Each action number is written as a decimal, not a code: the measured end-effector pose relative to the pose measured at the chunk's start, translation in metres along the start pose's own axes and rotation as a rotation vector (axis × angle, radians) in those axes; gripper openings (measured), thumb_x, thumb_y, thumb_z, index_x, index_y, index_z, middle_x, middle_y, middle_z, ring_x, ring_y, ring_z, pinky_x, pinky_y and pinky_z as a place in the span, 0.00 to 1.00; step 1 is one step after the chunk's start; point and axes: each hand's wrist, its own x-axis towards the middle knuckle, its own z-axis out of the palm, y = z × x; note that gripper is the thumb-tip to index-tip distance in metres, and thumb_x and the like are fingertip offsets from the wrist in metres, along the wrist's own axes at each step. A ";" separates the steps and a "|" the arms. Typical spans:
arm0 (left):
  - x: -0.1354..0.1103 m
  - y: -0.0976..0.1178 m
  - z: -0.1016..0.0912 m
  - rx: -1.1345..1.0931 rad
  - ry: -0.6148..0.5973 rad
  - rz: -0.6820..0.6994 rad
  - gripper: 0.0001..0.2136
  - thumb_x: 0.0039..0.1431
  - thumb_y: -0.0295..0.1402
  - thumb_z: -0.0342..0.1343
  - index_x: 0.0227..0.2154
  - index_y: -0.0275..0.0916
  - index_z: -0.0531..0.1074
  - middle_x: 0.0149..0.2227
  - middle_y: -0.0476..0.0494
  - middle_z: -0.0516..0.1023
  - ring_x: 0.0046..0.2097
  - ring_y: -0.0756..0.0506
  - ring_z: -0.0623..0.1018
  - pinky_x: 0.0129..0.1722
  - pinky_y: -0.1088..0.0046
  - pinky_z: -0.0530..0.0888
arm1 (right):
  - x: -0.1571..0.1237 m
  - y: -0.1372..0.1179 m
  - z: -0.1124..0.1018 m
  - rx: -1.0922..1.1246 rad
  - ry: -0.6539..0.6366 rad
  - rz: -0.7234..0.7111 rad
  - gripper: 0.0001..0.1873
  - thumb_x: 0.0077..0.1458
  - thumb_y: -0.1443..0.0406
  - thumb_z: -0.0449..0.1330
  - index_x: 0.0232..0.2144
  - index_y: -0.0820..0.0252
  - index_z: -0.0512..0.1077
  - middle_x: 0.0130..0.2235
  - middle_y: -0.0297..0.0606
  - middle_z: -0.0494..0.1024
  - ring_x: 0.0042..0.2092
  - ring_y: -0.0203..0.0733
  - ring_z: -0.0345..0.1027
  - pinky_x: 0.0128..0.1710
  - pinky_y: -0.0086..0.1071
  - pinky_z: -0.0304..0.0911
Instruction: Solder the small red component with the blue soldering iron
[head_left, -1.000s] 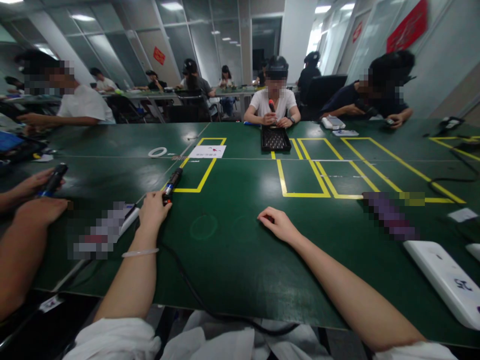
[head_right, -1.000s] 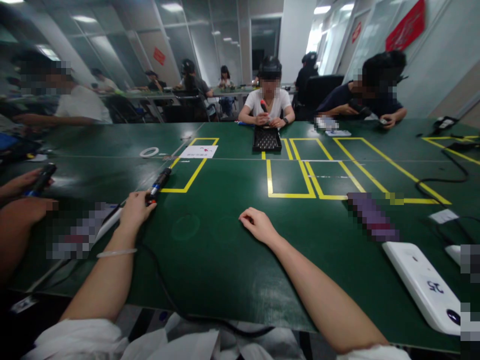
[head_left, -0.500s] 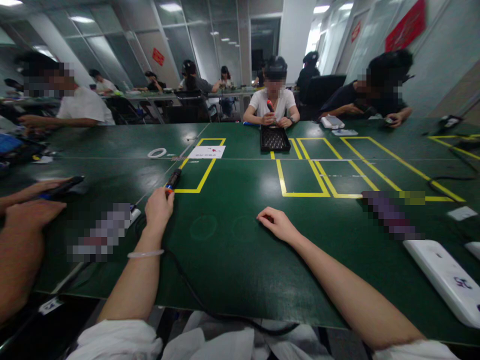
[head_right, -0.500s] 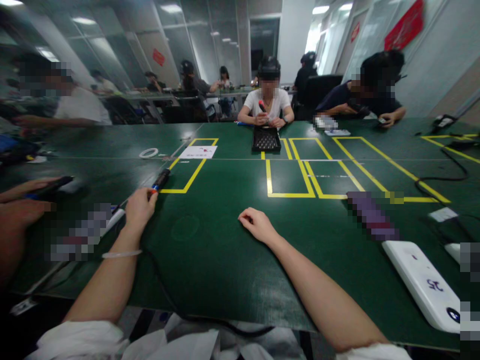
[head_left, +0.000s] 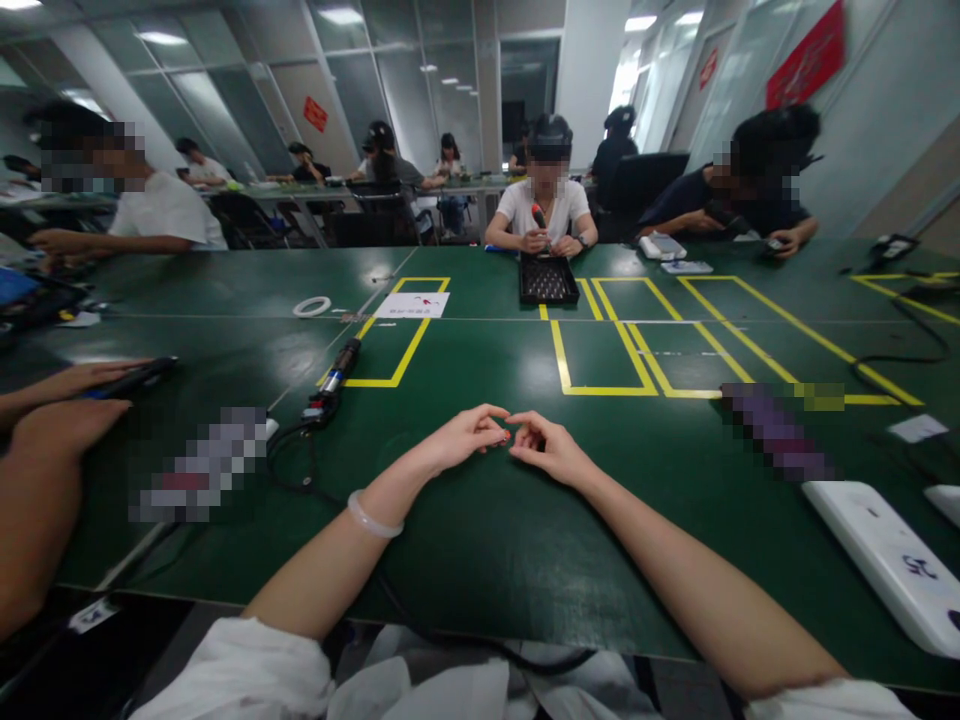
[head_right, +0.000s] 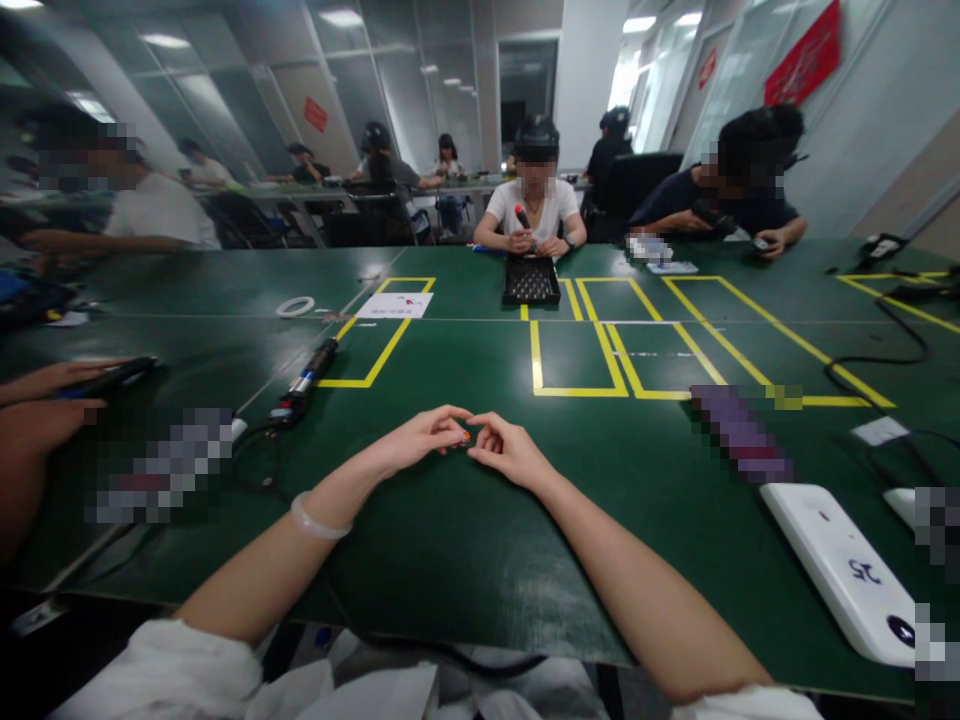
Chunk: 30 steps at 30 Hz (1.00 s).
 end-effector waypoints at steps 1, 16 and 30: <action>0.002 -0.003 0.003 -0.009 -0.019 0.003 0.23 0.54 0.41 0.58 0.51 0.36 0.67 0.33 0.47 0.74 0.34 0.50 0.72 0.33 0.74 0.67 | 0.000 -0.001 0.001 0.002 -0.014 -0.012 0.18 0.56 0.60 0.61 0.47 0.58 0.67 0.30 0.31 0.72 0.29 0.33 0.64 0.31 0.27 0.60; 0.005 -0.019 0.012 -0.126 0.090 0.034 0.13 0.53 0.40 0.60 0.35 0.35 0.69 0.30 0.48 0.74 0.33 0.51 0.73 0.37 0.73 0.68 | 0.002 -0.001 0.005 0.021 0.076 0.024 0.13 0.55 0.58 0.61 0.40 0.59 0.69 0.33 0.34 0.74 0.31 0.35 0.66 0.32 0.29 0.61; 0.000 -0.025 -0.041 0.461 0.362 0.252 0.18 0.61 0.42 0.52 0.51 0.40 0.65 0.48 0.41 0.72 0.47 0.45 0.74 0.49 0.66 0.70 | 0.004 0.002 0.004 0.051 0.038 0.098 0.10 0.53 0.61 0.63 0.36 0.62 0.71 0.31 0.34 0.74 0.30 0.34 0.64 0.33 0.29 0.62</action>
